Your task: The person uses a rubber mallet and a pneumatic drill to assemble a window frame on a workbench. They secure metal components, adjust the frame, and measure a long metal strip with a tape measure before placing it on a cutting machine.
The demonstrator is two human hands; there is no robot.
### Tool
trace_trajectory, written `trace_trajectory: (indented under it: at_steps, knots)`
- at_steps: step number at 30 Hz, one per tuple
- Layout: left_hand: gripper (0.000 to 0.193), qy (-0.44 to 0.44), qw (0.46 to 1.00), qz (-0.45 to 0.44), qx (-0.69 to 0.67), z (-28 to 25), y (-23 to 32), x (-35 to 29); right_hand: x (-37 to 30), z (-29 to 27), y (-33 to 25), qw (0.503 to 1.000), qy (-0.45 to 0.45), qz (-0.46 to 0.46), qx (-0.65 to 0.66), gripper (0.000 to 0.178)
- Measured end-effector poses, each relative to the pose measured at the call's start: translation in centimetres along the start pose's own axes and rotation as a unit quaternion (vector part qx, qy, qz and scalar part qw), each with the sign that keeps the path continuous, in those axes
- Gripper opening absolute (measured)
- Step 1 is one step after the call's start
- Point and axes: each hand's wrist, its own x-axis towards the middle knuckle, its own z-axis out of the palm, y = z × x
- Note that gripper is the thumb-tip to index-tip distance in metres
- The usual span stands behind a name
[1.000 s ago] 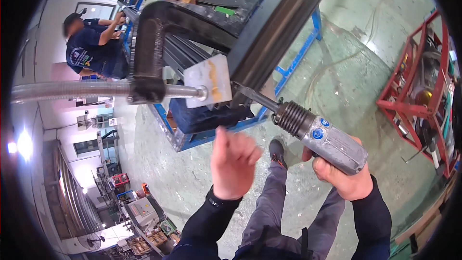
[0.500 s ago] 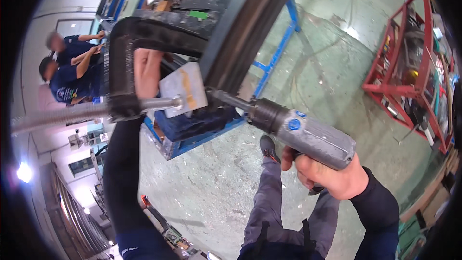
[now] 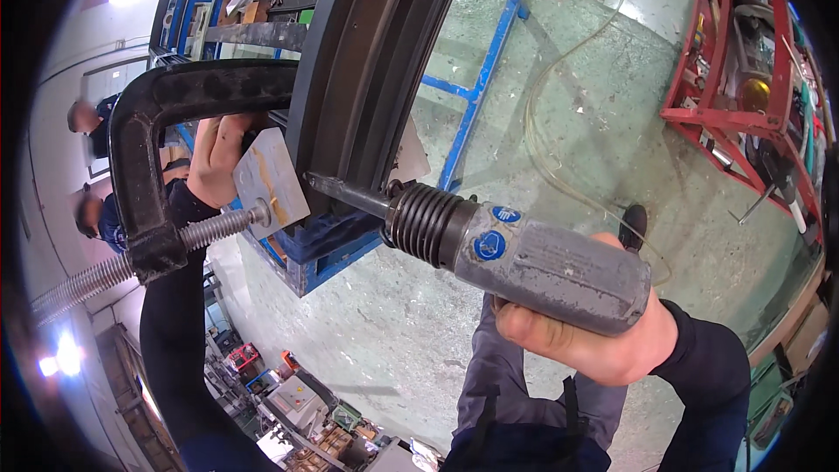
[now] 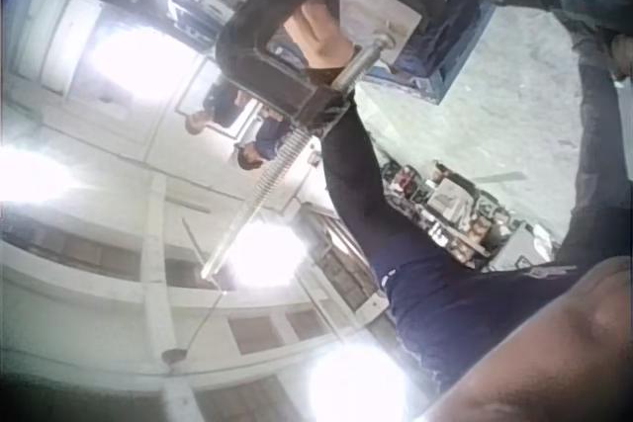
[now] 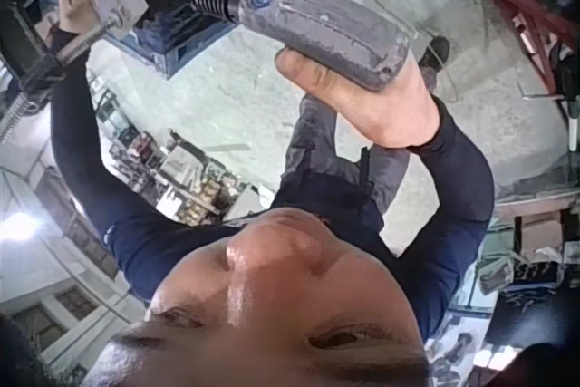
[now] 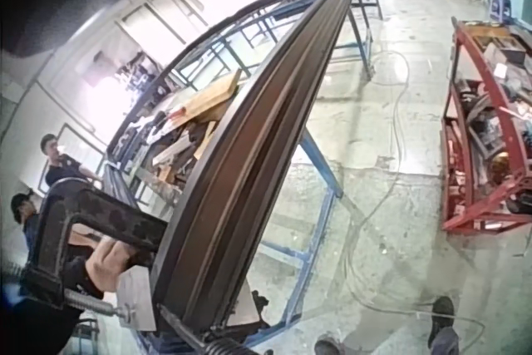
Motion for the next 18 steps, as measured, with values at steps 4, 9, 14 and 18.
trace_trajectory:
  at_steps: [4, 9, 14, 18]
  knots:
    - [0.046, 0.000, 1.000, -0.007, 0.008, 0.1, 0.1, -0.3, 0.1, 0.1, 0.0, 0.999, -0.003, -0.024, -0.037, 0.020]
    - [0.048, -0.018, 0.999, 0.021, 0.044, 0.0, -0.5, -0.5, 0.4, -0.2, -0.2, 0.998, -0.010, -0.012, -0.066, 0.019]
    - [0.048, -0.033, 0.999, 0.004, 0.036, 0.0, -0.3, -0.5, 0.5, -0.4, 0.1, 0.997, -0.014, 0.006, -0.081, 0.021]
    - [0.047, -0.055, 0.997, 0.011, 0.062, -0.3, -0.7, -1.1, 0.5, -0.5, 0.2, 0.996, -0.015, 0.010, -0.092, 0.022]
